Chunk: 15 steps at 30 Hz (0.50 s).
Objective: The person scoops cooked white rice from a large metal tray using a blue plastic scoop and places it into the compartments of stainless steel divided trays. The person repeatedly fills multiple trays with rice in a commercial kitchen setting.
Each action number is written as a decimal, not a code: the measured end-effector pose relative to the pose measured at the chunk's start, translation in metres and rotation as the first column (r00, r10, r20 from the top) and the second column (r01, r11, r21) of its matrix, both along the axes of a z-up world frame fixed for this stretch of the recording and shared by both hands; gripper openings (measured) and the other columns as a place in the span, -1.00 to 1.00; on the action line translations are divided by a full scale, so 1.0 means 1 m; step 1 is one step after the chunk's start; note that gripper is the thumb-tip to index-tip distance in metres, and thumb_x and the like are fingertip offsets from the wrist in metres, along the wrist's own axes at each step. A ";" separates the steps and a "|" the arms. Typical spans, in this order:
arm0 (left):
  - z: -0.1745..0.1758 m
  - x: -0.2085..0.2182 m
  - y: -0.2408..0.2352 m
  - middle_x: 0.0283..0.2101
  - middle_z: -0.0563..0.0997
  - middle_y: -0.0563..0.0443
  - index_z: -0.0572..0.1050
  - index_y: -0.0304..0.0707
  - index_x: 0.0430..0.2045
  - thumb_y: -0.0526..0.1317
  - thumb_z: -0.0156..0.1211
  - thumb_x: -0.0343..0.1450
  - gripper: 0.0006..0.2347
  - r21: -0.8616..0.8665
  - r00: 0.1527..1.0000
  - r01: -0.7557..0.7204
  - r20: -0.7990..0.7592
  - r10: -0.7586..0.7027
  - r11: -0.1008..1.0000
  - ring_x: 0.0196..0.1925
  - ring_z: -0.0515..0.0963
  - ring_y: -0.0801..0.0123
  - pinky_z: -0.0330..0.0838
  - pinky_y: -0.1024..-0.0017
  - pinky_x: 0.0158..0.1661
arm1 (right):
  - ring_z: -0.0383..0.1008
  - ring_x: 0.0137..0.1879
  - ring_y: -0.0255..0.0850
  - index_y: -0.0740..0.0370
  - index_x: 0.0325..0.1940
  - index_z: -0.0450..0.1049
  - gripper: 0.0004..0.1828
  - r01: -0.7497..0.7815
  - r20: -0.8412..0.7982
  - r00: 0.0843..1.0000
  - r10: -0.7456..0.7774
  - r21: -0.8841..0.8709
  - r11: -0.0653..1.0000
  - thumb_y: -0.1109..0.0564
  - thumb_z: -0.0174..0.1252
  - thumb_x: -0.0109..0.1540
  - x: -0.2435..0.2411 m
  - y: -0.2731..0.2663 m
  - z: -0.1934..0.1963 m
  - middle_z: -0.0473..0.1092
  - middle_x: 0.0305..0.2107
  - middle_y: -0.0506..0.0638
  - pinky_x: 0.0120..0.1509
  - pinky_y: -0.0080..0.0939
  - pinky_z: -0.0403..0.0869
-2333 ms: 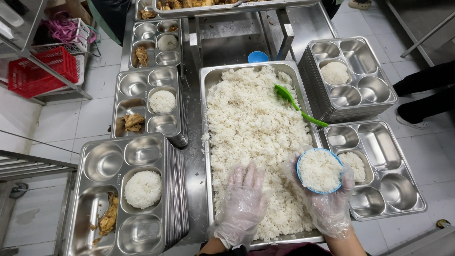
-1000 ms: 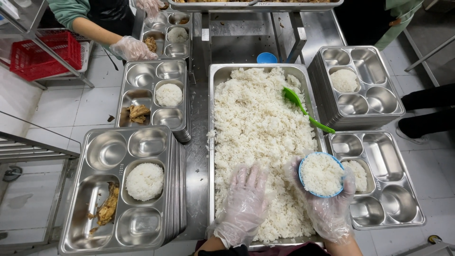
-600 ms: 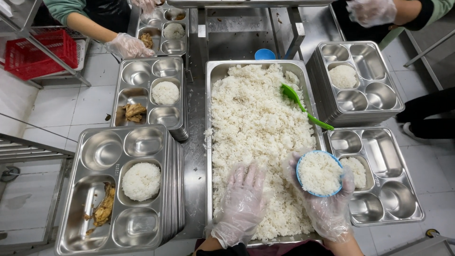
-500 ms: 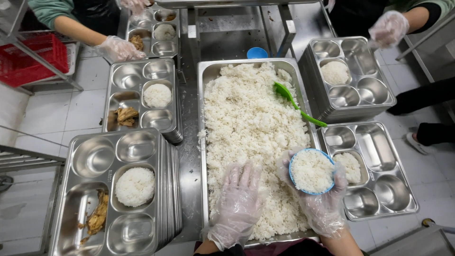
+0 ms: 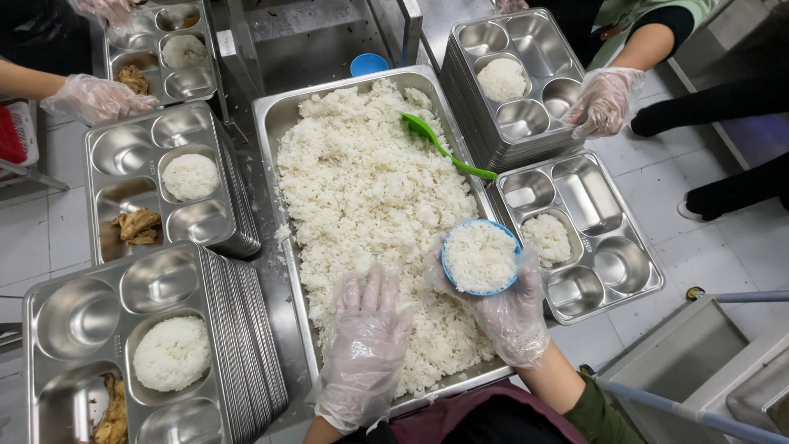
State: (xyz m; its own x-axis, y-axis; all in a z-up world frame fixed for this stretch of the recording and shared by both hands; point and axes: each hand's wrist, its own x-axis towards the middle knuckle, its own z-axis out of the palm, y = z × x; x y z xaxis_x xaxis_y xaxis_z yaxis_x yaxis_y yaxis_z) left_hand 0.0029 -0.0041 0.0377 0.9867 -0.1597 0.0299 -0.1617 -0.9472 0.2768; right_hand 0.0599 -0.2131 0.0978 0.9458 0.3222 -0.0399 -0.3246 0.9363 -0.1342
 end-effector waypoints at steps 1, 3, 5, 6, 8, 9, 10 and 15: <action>0.014 0.002 0.000 0.55 -0.02 0.11 0.02 0.10 0.46 0.22 -0.22 0.50 -0.40 -0.267 0.960 -0.057 -0.281 -0.021 0.962 0.57 -0.18 0.09 -0.36 -0.07 0.43 | 0.10 0.47 0.34 0.45 0.42 0.09 0.00 0.030 -0.001 1.000 -0.030 -0.042 0.999 0.10 0.58 0.12 -0.001 -0.001 -0.002 0.14 0.34 0.44 0.44 0.56 0.20; 0.035 0.003 0.003 0.54 0.02 0.14 0.03 0.10 0.46 0.20 -0.23 0.51 -0.41 -0.277 0.955 -0.100 -0.296 0.015 0.956 0.57 -0.16 0.10 -0.34 0.04 0.43 | 0.14 0.44 0.31 0.39 0.40 0.13 -0.08 -0.010 -0.077 0.997 0.007 -0.039 0.999 0.07 0.51 0.13 -0.002 0.001 0.004 0.16 0.32 0.44 0.42 0.51 0.26; 0.036 -0.003 0.008 0.52 0.05 0.18 0.04 0.09 0.46 0.18 -0.23 0.52 -0.43 -0.282 0.951 -0.130 -0.307 0.039 0.950 0.56 -0.13 0.11 -0.32 0.15 0.44 | 0.18 0.41 0.29 0.34 0.37 0.18 -0.16 -0.037 -0.146 0.989 0.033 -0.028 0.999 0.04 0.44 0.14 -0.006 0.001 0.016 0.18 0.29 0.44 0.39 0.46 0.31; 0.026 -0.009 0.014 0.55 0.01 0.05 -0.06 -0.06 0.48 -0.08 -0.29 0.54 -0.47 -0.037 0.997 0.016 0.071 -0.013 0.999 0.59 -0.12 0.14 -0.30 0.17 0.50 | 0.21 0.38 0.31 0.34 0.35 0.19 -0.15 -0.050 -0.169 0.985 0.035 -0.085 0.995 -0.02 0.42 0.12 -0.009 0.002 0.024 0.20 0.27 0.44 0.38 0.49 0.31; 0.025 -0.016 0.017 0.57 -0.04 -0.07 -0.16 -0.22 0.51 -0.34 -0.34 0.57 -0.48 0.248 0.892 0.066 0.419 -0.168 0.967 0.62 -0.10 0.17 -0.27 0.18 0.56 | 0.24 0.35 0.34 0.35 0.33 0.21 -0.14 -0.053 -0.186 0.982 0.027 -0.137 0.989 -0.08 0.40 0.10 -0.012 -0.008 0.019 0.22 0.25 0.44 0.37 0.51 0.30; 0.034 -0.016 0.015 0.58 -0.07 -0.12 -0.09 -0.17 0.49 -0.28 -0.17 0.48 -0.41 0.550 0.945 0.039 0.251 -0.209 0.834 0.62 -0.14 0.11 -0.32 0.13 0.55 | 0.16 0.43 0.29 0.24 0.38 0.20 -0.08 -0.142 -0.233 0.962 0.146 0.035 0.989 0.02 0.47 0.03 -0.011 -0.017 0.005 0.18 0.31 0.38 0.43 0.53 0.20; 0.043 -0.017 0.013 0.59 -0.10 -0.17 -0.02 -0.11 0.47 -0.22 0.01 0.40 -0.34 0.791 0.980 0.050 0.079 -0.184 0.609 0.62 -0.18 0.05 -0.37 0.08 0.53 | 0.08 0.50 0.24 0.14 0.42 0.19 0.01 -0.219 -0.256 0.928 0.270 0.209 0.953 0.12 0.55 -0.04 -0.011 -0.027 -0.009 0.15 0.37 0.31 0.49 0.54 0.10; 0.023 -0.001 0.011 0.55 -0.03 -0.18 0.06 0.03 0.42 -0.04 -0.03 0.41 -0.40 0.270 0.997 0.078 -0.030 -0.073 0.960 0.58 -0.14 -0.06 -0.29 -0.07 0.47 | 0.14 0.44 0.34 0.26 0.48 0.09 0.09 -0.251 -0.051 0.964 0.261 0.157 0.955 0.08 0.59 0.02 -0.005 -0.067 -0.010 0.06 0.40 0.42 0.51 0.45 0.15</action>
State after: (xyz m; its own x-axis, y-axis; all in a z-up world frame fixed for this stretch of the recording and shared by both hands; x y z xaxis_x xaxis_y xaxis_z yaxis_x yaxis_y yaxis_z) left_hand 0.0024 0.0072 0.0602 0.9714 -0.2331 -0.0441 -0.2326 -0.9724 0.0159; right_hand 0.0552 -0.2806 0.0879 0.8273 0.5605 -0.0370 -0.5597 0.8281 0.0313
